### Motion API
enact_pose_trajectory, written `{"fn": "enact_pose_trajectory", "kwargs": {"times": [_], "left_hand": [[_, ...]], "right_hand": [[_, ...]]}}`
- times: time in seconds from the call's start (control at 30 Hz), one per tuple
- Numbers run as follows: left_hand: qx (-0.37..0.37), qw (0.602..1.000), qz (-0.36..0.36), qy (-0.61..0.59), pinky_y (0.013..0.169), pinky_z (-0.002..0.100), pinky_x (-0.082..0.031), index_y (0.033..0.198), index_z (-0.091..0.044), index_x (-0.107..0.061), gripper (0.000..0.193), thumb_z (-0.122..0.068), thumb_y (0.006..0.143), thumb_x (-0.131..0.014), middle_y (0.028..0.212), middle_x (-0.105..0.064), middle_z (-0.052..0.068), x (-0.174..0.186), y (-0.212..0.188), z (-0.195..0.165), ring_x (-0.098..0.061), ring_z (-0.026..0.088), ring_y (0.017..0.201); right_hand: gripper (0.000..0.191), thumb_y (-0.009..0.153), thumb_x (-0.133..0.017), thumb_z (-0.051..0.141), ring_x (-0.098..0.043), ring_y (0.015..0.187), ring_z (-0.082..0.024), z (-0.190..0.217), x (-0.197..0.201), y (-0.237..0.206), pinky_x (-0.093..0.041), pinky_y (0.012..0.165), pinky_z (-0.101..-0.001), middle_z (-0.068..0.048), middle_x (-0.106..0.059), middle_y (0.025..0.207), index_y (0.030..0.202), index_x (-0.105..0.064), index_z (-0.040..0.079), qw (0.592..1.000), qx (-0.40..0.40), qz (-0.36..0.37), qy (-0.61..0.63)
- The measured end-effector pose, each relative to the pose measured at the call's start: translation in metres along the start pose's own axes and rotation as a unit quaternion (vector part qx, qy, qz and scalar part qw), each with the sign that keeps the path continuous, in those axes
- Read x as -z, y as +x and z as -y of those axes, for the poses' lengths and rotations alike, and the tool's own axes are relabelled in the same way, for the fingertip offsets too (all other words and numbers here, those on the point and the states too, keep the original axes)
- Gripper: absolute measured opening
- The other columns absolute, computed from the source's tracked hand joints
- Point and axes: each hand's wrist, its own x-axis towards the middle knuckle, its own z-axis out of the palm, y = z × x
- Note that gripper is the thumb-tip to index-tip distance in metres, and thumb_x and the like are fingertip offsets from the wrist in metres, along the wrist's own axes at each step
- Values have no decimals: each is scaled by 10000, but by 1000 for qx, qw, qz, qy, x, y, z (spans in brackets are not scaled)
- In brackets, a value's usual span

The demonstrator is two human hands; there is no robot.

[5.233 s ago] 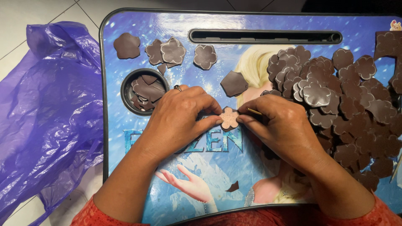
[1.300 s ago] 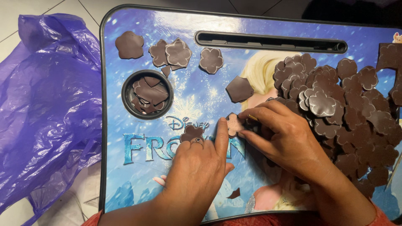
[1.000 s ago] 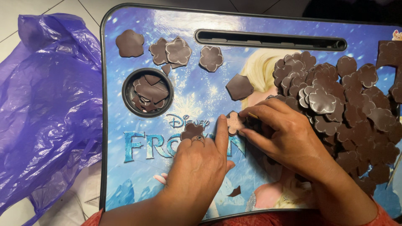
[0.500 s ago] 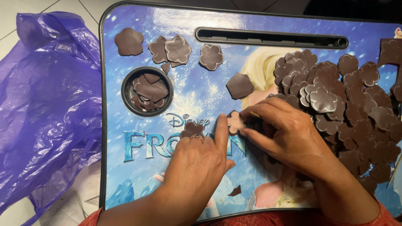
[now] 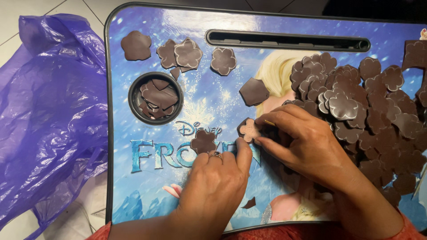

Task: The person sits on the floor and uses a small stick to apply adhesive to the edges of flower-shaped craft pieces. They then press the pieces together to form small clusters and place them on a Frozen-themed tray. The person repeats this process with multiple pieces throughout the clip.

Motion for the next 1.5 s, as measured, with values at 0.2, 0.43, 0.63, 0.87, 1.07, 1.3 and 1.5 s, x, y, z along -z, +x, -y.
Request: {"fn": "enact_pose_trajectory", "kwargs": {"times": [0.2, 0.43, 0.63, 0.87, 1.07, 1.3, 1.5], "left_hand": [[-47, 997, 40, 45, 559, 301, -423, 1281, 31, -638, 535, -225, 811, -660, 619, -558, -38, 3, 0, 0, -569, 122, 549], [-72, 991, 111, 1, 578, 347, -429, 1329, 138, -565, 838, -467, 763, -694, 654, -571, -5, 7, -1, 2, -581, 171, 592], [-73, 991, 115, 18, 575, 342, -426, 1337, 131, -560, 870, -502, 758, -706, 650, -565, -19, 8, -1, 1, -582, 163, 596], [-74, 989, 131, 13, 572, 345, -430, 1344, 148, -540, 934, -543, 741, -713, 656, -564, -19, 9, 0, 1, -587, 168, 613], [-76, 987, 143, -2, 573, 351, -430, 1367, 158, -530, 968, -553, 732, -698, 661, -565, -10, 11, 1, 1, -588, 178, 620], [-80, 988, 126, 37, 571, 334, -428, 1339, 124, -564, 757, -399, 800, -660, 643, -564, -26, 8, -1, 1, -580, 155, 587], [-51, 998, -23, 35, 587, 295, -420, 1375, 27, -592, 637, -303, 834, -655, 637, -565, -20, 10, -1, 0, -569, 133, 587]], "right_hand": [[307, 765, -849, 163, -713, 745, -185, 0, 2, 0, -570, 645, -297, -60, -697, 920, 1041, -747, 74, 1000, 27, -3, -15], [309, 768, -839, 158, -730, 776, -192, 0, 1, 0, -584, 658, -299, -58, -711, 944, 1055, -754, 81, 1000, 25, -1, -19], [309, 770, -830, 159, -740, 787, -195, 1, 1, 1, -589, 657, -299, -57, -717, 952, 1062, -759, 87, 1000, 19, 6, -22], [295, 780, -824, 163, -745, 790, -190, 2, 1, 1, -595, 656, -296, -51, -722, 955, 1062, -764, 98, 1000, 18, 6, -19], [295, 782, -825, 165, -745, 789, -191, 1, 0, 0, -596, 661, -295, -54, -721, 956, 1061, -762, 92, 1000, 18, 3, -25], [307, 779, -835, 175, -745, 801, -202, 0, -2, 0, -600, 675, -298, -61, -725, 974, 1060, -758, 81, 999, 24, -5, -28], [298, 785, -822, 145, -738, 834, -222, -1, -4, -2, -598, 704, -308, -75, -720, 990, 1066, -753, 75, 999, 39, -17, -26]]}}
